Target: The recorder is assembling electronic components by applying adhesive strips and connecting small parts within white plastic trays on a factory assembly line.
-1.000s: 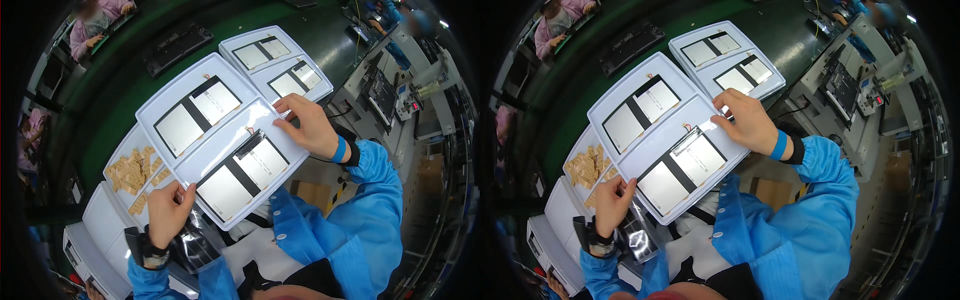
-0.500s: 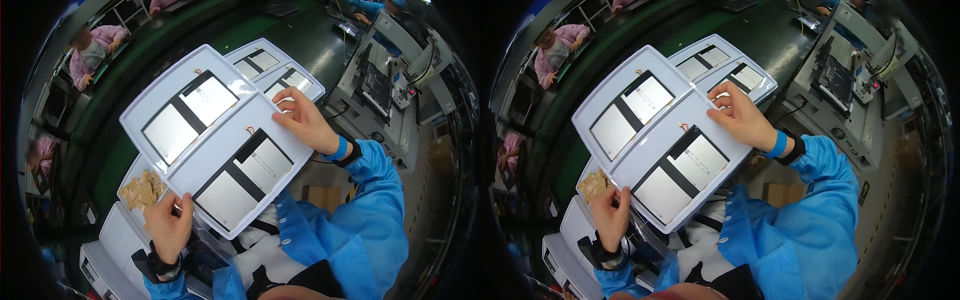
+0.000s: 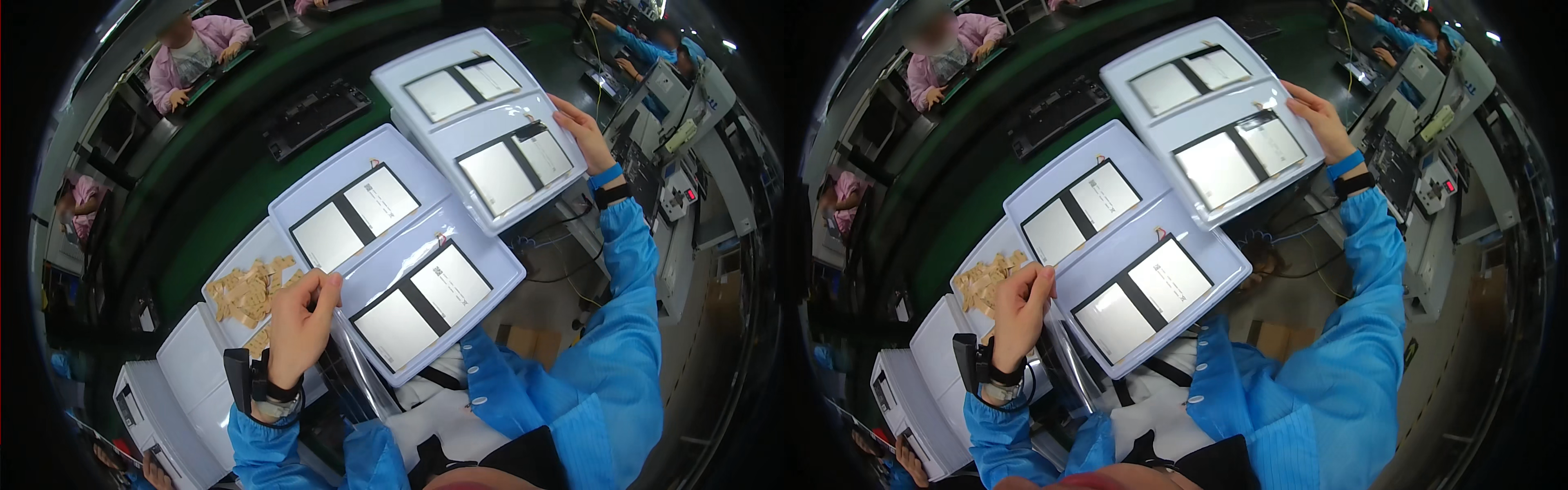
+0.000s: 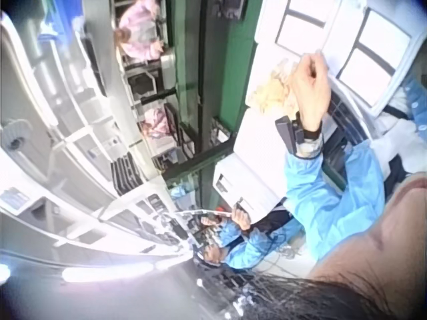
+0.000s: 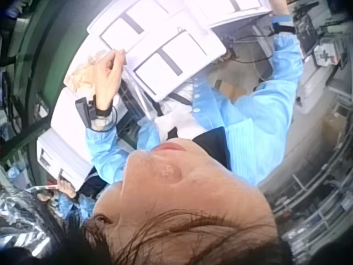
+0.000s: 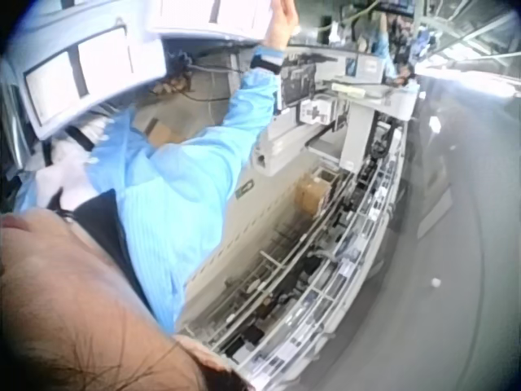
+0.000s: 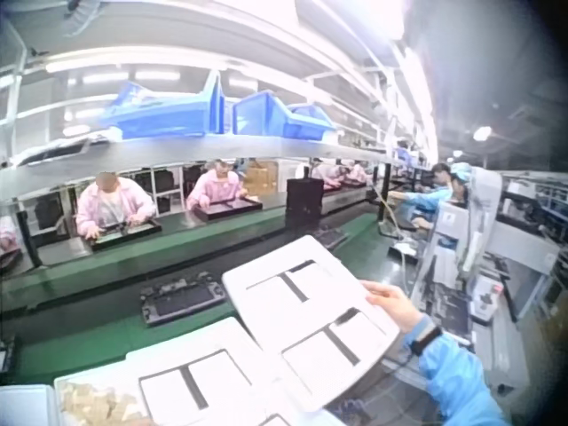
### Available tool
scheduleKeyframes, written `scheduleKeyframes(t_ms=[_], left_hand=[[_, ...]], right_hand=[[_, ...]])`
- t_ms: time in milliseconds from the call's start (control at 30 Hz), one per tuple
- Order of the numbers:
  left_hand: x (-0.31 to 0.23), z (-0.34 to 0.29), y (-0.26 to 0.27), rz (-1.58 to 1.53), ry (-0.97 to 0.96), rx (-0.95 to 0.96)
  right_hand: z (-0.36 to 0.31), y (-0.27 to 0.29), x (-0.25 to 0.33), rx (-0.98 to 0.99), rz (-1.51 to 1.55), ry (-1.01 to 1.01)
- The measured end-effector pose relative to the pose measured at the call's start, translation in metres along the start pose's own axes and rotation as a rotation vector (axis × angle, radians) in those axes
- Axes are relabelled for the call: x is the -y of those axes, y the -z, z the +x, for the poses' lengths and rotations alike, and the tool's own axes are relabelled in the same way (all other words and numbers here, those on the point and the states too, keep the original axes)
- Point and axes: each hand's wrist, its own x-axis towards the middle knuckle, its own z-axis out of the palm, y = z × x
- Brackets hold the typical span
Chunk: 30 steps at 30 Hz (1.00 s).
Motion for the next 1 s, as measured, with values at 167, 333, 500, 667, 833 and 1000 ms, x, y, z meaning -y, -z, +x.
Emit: scheduleKeyframes(t_ms=[167,333,500,667,833,1000], left_hand=[[0.021,0.007,0.001,-0.06,0.031,-0.003],[0.029,0.006,0.001,-0.032,0.062,-0.017],[0.031,0.009,0.003,-0.108,0.053,-0.037],[0.035,0.014,0.021,-0.277,0.041,-0.049],[0.029,0.015,0.052,-0.459,0.108,0.061],[0.036,0.002,0.067,-0.506,0.063,0.038]], right_hand=[[0.039,0.076,-0.083,-0.016,-0.25,-0.036],[0.046,0.046,-0.129,-0.119,-0.941,0.25],[0.034,0.049,-0.119,-0.1,-0.86,0.128],[0.034,0.042,-0.126,-0.2,-0.826,0.032],[0.055,0.049,-0.127,-0.111,-0.77,-0.101],[0.076,0.079,-0.131,-0.011,-0.931,-0.041]])
